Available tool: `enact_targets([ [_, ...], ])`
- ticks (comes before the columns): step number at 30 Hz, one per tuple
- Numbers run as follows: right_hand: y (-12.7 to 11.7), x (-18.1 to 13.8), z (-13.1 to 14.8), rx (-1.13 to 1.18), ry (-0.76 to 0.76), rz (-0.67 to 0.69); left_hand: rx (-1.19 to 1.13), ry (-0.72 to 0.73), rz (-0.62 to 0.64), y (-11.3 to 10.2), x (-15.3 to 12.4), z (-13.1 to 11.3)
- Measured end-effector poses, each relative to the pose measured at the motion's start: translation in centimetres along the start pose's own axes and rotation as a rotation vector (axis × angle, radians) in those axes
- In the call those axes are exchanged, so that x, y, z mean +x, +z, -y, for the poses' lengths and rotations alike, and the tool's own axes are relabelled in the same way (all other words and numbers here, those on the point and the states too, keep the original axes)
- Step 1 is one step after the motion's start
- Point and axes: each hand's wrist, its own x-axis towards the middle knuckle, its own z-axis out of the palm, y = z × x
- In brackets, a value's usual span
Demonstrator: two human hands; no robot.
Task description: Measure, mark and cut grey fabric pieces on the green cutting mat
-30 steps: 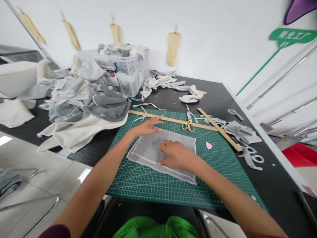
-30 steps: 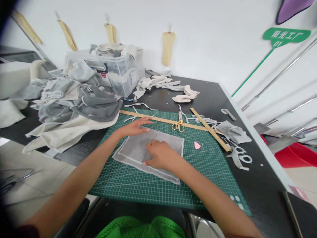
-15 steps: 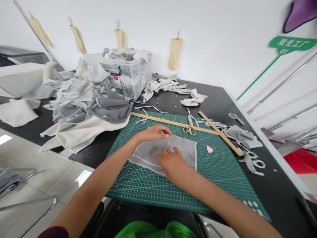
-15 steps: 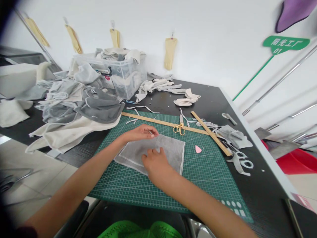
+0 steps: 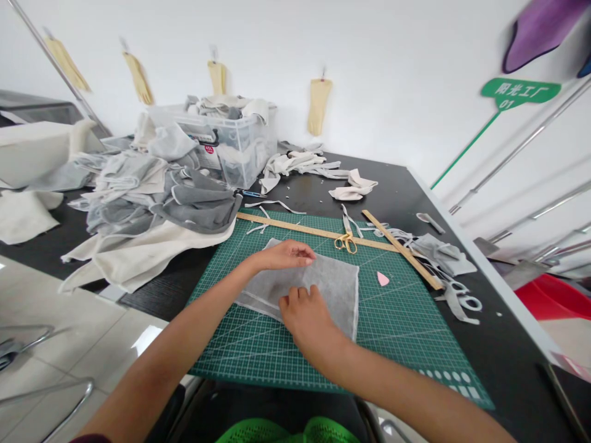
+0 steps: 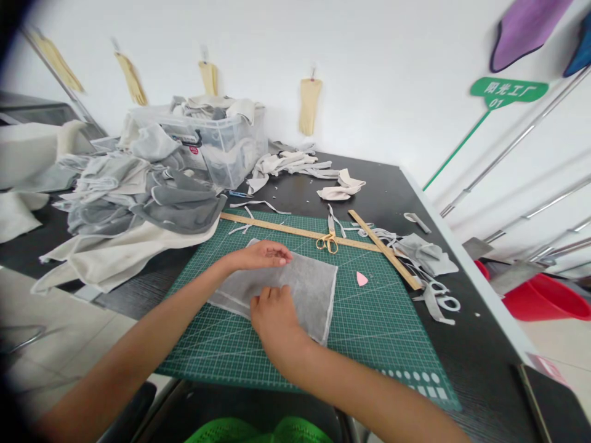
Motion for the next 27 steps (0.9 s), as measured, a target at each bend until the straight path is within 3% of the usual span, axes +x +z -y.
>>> enact_targets([
  [5, 0.9, 0.8, -0.2, 0.009, 0.033, -0.043, 0.071, 0.063, -0.47, -0.8, 0.8, 0.5],
  [8, 0.6, 0.6, -0.5, 0.024, 0.009, -0.061, 0.009, 0.062, -0.629, -1.6, 0.9, 0.5],
  [15, -0.8, -0.3, -0.2, 0.065, 0.009, 0.004, -0.134, 0.002, -0.774, -2.7, 0.6, 0.5],
  [22, 0.6, 0.2, 1.2, 0.049, 0.064, -0.004, -0.089, 0.029, -0.793, -2.9, 0.6, 0.8],
  [27, 0.0, 0.6, -1.5, 0.134, -0.008, 0.008, -0.097, 0.036, -0.78, -3.3, 0.3, 0.9],
])
